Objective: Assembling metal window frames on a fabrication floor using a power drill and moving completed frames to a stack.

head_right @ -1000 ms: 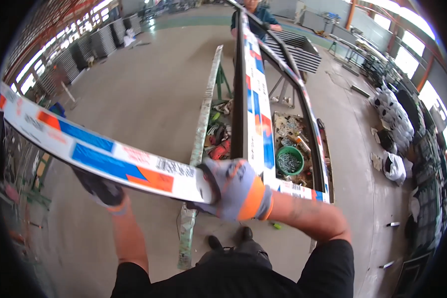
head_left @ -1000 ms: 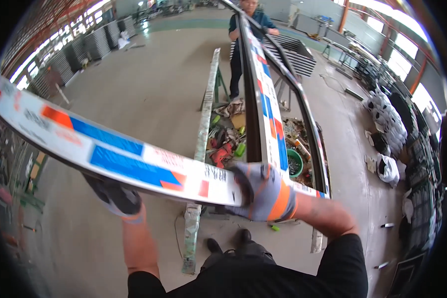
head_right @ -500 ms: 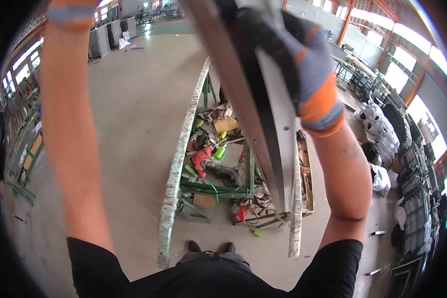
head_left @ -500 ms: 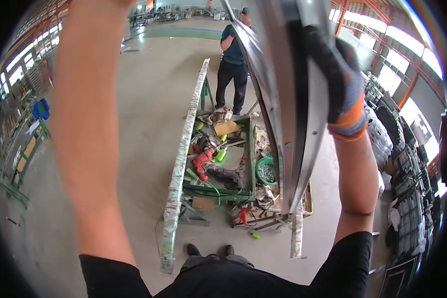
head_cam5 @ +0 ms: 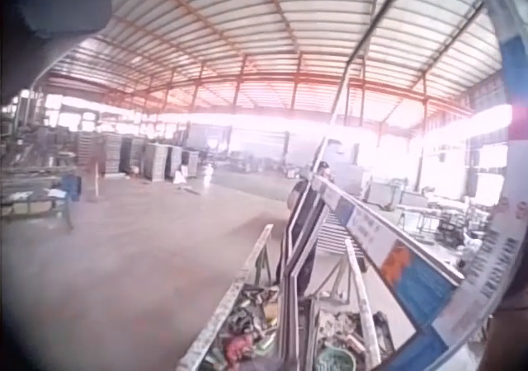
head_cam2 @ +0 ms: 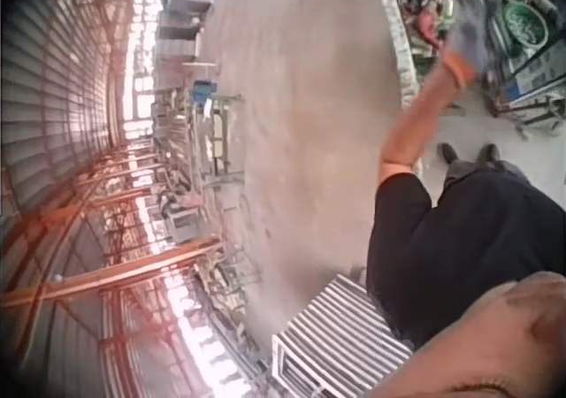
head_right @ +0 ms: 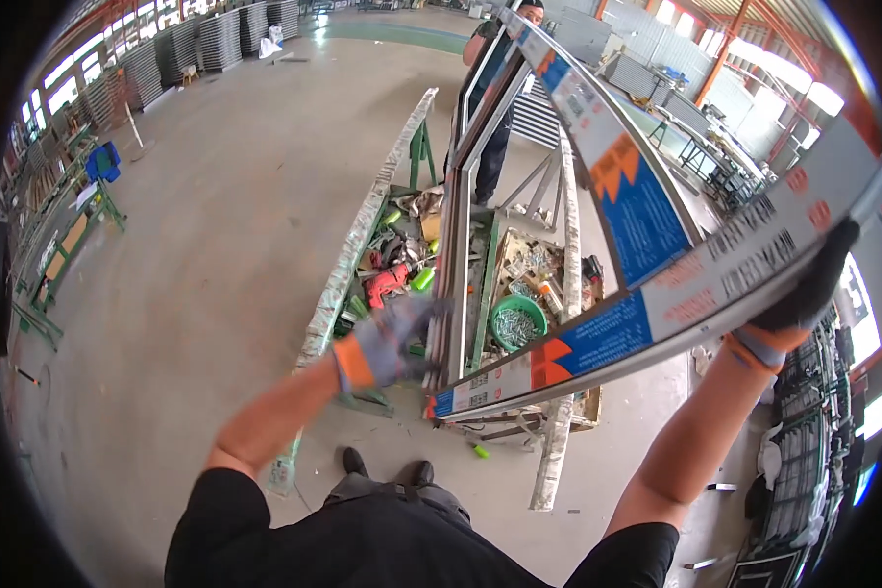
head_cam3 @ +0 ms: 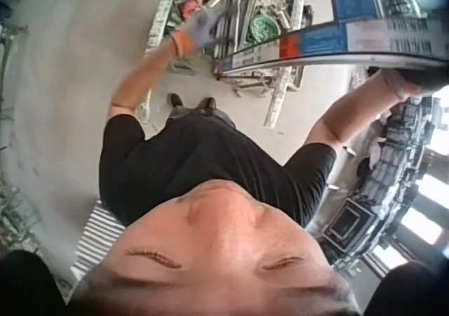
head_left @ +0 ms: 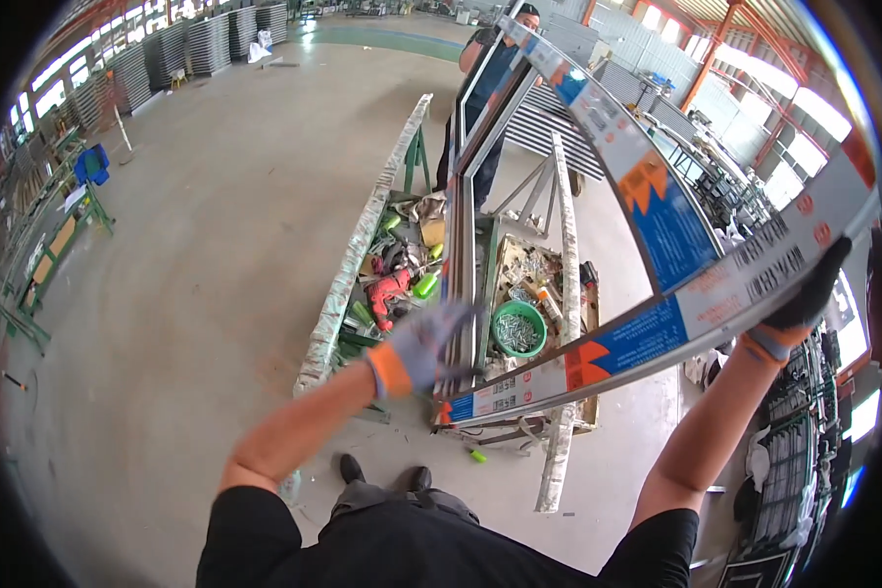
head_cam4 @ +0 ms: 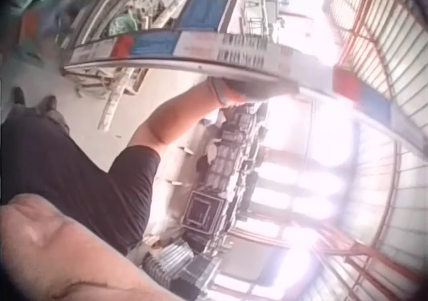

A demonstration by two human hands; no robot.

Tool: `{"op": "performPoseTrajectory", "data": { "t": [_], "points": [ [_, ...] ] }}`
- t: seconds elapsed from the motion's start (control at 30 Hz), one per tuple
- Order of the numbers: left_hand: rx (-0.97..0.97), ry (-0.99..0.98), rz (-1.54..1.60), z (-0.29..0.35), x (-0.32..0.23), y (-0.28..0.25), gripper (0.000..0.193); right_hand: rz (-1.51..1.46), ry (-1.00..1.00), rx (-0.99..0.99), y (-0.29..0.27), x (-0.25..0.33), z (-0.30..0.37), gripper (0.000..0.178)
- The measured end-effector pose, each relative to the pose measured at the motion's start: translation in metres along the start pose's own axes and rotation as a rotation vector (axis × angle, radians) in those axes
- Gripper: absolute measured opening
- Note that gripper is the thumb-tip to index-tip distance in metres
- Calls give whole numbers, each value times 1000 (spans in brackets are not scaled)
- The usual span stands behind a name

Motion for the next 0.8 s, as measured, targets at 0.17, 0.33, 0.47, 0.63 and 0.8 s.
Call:
{"op": "performPoseTrajectory", "data": {
  "t": [0.17, 0.33, 0.47, 0.63, 0.8],
  "points": [
    [105, -54, -99, 50, -22, 86, 95, 50, -133, -247, -77, 0, 60, 49],
    [201, -158, -225, 63, -4, 70, 73, 224, -114, -571, -129, -16, 140, 54],
    [285, -197, -409, 86, 1, 49, 63, 42, 92, -563, -122, -71, 195, 57],
    [422, -305, -623, 113, 47, 54, 68, -285, 333, -668, -111, -156, 303, 65],
    [546, -296, -752, 132, 106, 66, 64, -379, 518, -960, -127, -273, 442, 58]
  ]
}}
Point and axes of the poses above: each hand's wrist, its own z-axis away from the middle knuckle, its own y-axis out of the palm, x = y × z, the point moved 4 cm from there along -z, towards the middle knuckle, and after that the axes turned 4 degrees about x, right-handed, at the moved point
